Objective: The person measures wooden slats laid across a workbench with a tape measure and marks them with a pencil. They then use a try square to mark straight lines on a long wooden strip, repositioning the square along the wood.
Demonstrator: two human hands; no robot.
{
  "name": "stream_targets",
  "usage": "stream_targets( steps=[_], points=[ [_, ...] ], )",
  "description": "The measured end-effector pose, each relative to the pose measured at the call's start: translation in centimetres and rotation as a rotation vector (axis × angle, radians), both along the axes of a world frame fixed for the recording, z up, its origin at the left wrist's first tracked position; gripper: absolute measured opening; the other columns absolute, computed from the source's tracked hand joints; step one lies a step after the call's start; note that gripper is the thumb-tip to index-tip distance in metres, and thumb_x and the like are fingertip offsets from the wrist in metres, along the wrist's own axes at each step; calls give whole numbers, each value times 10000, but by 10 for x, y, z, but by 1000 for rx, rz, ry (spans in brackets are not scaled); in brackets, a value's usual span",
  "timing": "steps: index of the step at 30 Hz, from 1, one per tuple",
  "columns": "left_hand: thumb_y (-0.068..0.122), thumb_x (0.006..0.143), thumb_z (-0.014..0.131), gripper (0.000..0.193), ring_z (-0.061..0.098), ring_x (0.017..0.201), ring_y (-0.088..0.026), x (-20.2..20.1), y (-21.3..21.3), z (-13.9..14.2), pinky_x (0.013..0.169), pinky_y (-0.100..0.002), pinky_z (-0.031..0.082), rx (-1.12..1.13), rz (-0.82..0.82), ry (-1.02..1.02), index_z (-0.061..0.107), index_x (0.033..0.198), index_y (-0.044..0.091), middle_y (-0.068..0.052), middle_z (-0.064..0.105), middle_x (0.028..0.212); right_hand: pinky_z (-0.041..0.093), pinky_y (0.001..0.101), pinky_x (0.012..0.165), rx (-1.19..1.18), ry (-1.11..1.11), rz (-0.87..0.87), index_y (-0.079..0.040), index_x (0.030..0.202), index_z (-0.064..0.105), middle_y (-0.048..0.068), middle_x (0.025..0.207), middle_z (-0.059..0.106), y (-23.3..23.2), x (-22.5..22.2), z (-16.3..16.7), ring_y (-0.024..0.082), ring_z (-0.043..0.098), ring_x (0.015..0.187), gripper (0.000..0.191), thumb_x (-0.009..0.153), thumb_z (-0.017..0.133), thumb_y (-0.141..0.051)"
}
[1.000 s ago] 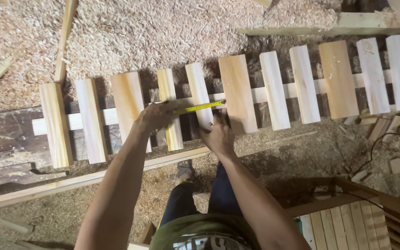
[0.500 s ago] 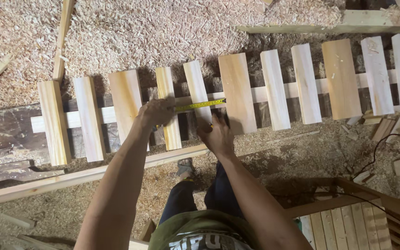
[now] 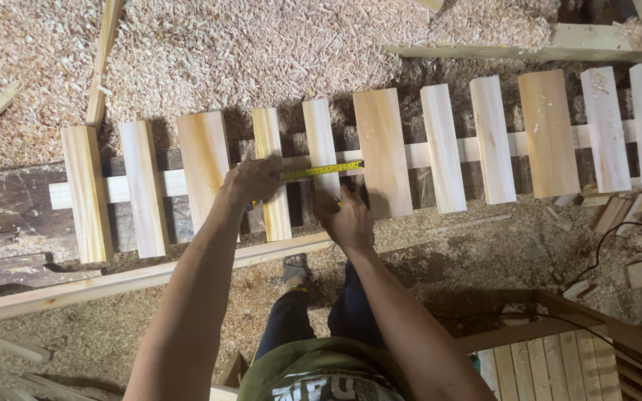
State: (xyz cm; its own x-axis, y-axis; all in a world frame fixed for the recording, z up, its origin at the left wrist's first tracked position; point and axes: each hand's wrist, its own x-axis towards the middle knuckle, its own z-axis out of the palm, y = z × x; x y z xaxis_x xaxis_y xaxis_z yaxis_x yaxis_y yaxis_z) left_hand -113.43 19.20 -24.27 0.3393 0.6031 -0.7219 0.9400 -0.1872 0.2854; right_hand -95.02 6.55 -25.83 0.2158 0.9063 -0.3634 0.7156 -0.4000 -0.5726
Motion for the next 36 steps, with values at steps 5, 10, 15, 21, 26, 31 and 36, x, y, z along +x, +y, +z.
stream_targets(
  steps=[5, 10, 15, 21, 26, 31, 36],
  points=[
    [377, 1053, 428, 289, 745, 828, -302, -3, 0, -4, 836, -460, 595, 21, -25, -1, 521, 1190, 140, -143, 733, 872, 606, 513, 856, -92, 1, 1, 69, 1423, 519, 319, 1280, 636, 2, 1, -1, 437, 718, 1027, 956, 752, 816, -543],
    [342, 1064, 390, 274, 742, 743, -269, -2, 1, -4, 766, -434, 622, 3, -12, -7, 512, 1180, 126, -142, 732, 839, 594, 527, 878, 25, -35, 25, 86, 1381, 558, 345, 1287, 628, 1, -1, 0, 463, 690, 1074, 940, 753, 843, -553],
    [295, 1066, 365, 250, 727, 672, -257, -3, 0, -1, 742, -426, 626, 24, -42, -27, 496, 1171, 111, -140, 715, 815, 624, 510, 851, -132, 47, -20, 68, 1437, 495, 323, 1320, 608, 0, -4, 0, 422, 727, 1036, 1016, 754, 786, -626],
    [297, 1055, 405, 235, 735, 713, -248, -4, 0, 0, 1089, -468, 450, 19, -45, -34, 514, 1153, 113, -123, 736, 801, 607, 509, 877, 11, -37, 16, 100, 1401, 537, 335, 1262, 650, 0, -6, -1, 445, 689, 1110, 1012, 766, 801, -642],
    [320, 1061, 424, 276, 750, 854, -292, -6, 2, -1, 1091, -497, 470, 29, -43, -40, 513, 1211, 106, -150, 747, 923, 638, 462, 748, 182, 39, -83, 78, 1230, 613, 281, 1129, 663, -8, -3, 1, 380, 707, 958, 753, 895, 643, -597],
    [335, 1016, 458, 315, 710, 1101, -300, -12, 4, -5, 1267, -524, 204, 53, -34, -63, 518, 1275, 165, -162, 747, 1089, 562, 469, 841, 683, 20, -160, -53, 954, 625, 133, 929, 646, 11, 26, 10, 287, 660, 885, 465, 1199, 337, -323],
    [316, 1046, 422, 329, 696, 1119, -349, -12, 8, -7, 1273, -511, 176, 59, -50, -36, 486, 1327, 159, -205, 724, 1129, 571, 400, 634, 280, 221, -236, -64, 1056, 651, 60, 794, 656, 56, 43, 16, 213, 660, 683, 382, 1094, 352, -300]
  ],
)
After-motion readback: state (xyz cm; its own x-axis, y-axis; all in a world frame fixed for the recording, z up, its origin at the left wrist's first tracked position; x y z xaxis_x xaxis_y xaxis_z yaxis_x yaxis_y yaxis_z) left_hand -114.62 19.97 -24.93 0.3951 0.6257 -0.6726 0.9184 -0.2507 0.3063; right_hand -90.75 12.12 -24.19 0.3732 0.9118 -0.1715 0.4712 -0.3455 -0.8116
